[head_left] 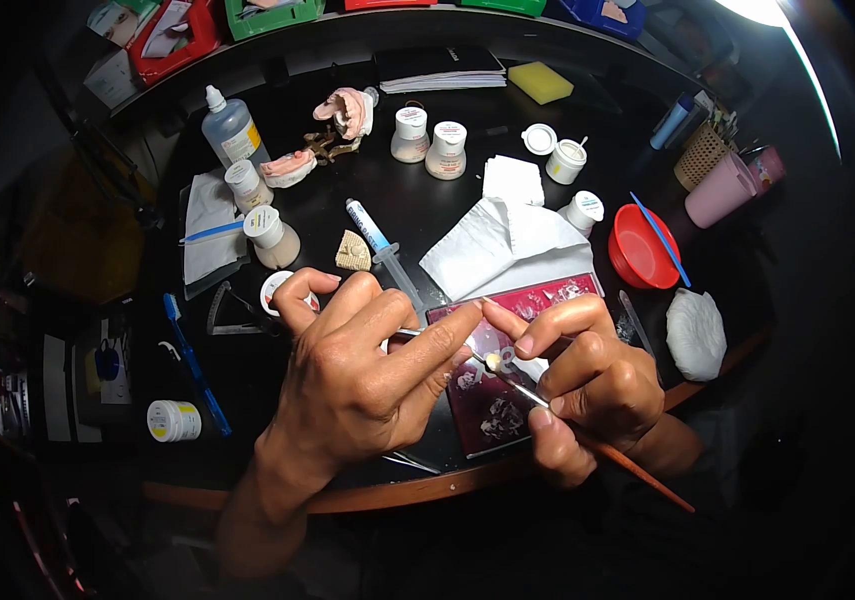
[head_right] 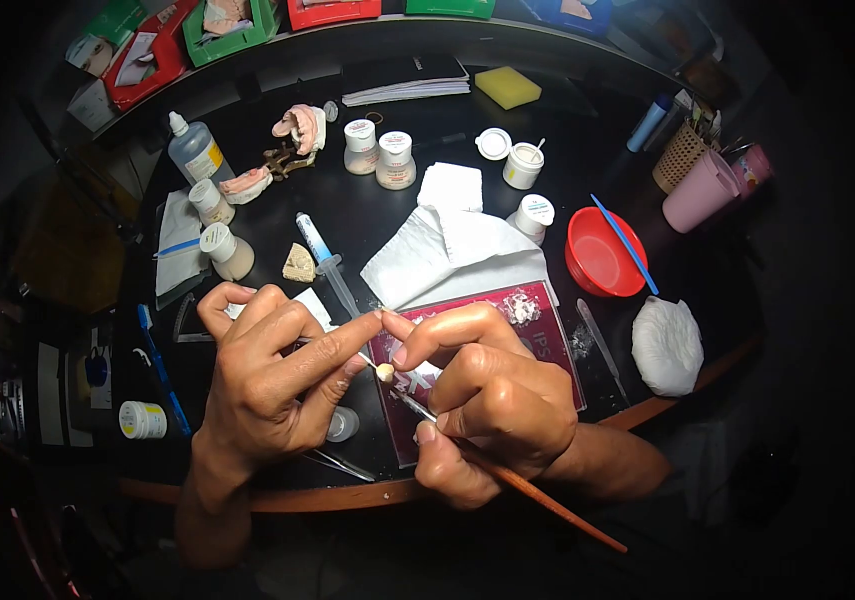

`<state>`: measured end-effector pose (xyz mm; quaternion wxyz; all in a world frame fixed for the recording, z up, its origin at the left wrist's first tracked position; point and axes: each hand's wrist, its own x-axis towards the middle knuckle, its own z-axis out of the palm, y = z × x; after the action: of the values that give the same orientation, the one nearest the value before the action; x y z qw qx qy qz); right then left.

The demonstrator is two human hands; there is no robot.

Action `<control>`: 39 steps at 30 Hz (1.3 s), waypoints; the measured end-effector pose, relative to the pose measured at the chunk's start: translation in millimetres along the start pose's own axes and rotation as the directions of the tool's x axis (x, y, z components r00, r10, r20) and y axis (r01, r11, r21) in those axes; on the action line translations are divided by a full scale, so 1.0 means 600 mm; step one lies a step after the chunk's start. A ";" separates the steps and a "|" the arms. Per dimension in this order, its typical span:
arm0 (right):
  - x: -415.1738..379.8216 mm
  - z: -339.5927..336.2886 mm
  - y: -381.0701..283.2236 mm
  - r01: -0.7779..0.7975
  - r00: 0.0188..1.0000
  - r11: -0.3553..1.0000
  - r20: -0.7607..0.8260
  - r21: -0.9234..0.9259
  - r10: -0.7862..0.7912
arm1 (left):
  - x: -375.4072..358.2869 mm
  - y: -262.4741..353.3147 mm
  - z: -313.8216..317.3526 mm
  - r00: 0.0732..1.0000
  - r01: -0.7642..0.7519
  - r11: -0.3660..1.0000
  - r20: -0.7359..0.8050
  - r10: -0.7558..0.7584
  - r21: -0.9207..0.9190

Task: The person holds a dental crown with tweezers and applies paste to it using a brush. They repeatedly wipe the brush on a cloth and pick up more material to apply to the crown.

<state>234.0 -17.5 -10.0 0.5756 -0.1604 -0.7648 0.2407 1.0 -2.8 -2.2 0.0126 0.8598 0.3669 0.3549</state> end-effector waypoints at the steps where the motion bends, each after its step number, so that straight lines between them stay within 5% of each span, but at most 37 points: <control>1: 0.000 0.000 0.000 0.005 1.000 1.000 0.001 -0.003 -0.005 | 0.000 0.000 0.000 1.000 -0.001 1.000 0.000 0.001 0.000; 23: -0.004 -0.007 0.004 -0.042 0.999 0.994 -0.018 0.097 0.044 | 0.001 0.000 0.002 0.999 -0.017 1.000 -0.029 0.018 0.012; 39: 0.002 -0.003 -0.001 -0.012 1.000 1.000 0.008 -0.010 0.012 | 0.000 -0.001 0.002 0.999 -0.032 0.999 -0.035 0.032 0.018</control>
<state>235.3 -17.4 -8.3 0.5702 -0.1667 -0.7674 0.2411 1.4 -1.6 -3.4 -0.0071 0.8593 0.3565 0.3667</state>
